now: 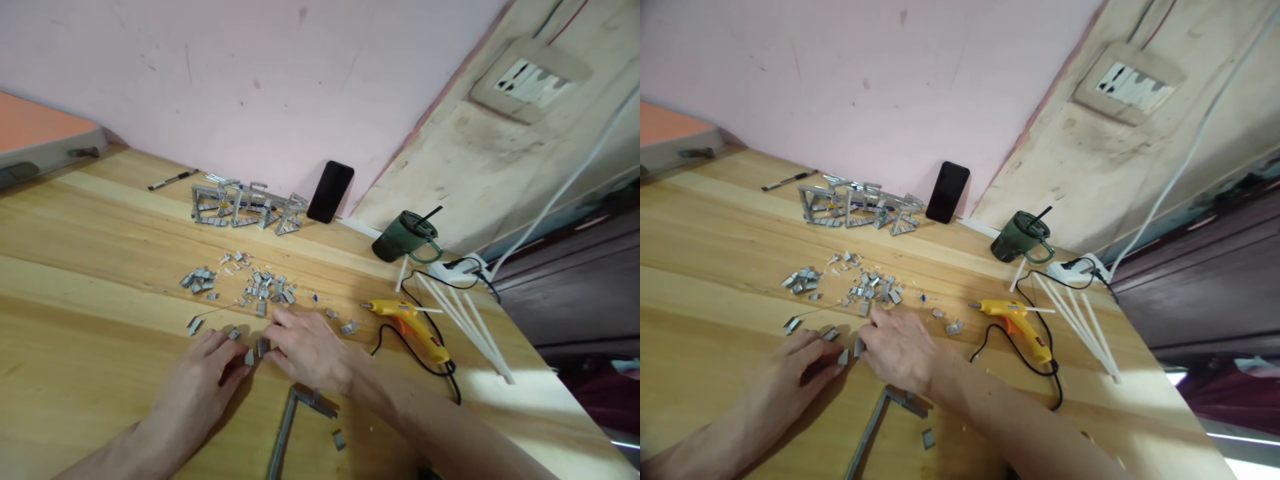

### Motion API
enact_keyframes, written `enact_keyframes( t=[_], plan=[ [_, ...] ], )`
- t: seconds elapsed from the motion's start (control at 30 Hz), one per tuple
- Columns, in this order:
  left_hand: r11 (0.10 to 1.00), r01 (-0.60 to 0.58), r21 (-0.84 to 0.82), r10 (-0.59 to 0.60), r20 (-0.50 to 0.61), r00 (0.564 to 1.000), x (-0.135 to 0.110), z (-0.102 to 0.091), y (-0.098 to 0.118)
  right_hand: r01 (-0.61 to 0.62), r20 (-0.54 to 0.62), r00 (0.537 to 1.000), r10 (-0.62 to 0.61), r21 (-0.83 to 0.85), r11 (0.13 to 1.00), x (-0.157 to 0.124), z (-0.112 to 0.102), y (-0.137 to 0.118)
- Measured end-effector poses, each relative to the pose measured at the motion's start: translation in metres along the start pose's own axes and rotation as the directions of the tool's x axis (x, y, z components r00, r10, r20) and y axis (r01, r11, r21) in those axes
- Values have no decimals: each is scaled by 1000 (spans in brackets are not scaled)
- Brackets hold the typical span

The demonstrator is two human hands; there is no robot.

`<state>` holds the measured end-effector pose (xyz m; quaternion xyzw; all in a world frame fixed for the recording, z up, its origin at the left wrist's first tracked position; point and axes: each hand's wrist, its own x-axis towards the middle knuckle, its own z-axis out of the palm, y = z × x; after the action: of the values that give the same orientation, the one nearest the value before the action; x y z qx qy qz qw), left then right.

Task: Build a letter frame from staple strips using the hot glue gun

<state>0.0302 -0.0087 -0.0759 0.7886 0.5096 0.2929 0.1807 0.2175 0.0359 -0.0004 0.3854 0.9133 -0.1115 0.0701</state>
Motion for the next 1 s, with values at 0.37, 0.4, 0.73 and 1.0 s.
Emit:
enact_keyframes(
  t=[0.37,0.4,0.73,1.0],
  plan=[
    [999,-19,32,19,-14,1000,-1,3,-3,13,-50,999,-15,-41,999,-4,1,-3],
    [999,-23,38,23,-16,1000,0,2,-3,13,-53,998,-15,-41,999,-4,2,-3],
    [998,-31,51,31,-8,999,1,1,-1,37,-97,994,-43,-65,997,-4,9,-6],
    [998,-38,45,39,-19,999,1,2,1,42,-47,998,-45,-57,997,-3,6,-6]
  ],
)
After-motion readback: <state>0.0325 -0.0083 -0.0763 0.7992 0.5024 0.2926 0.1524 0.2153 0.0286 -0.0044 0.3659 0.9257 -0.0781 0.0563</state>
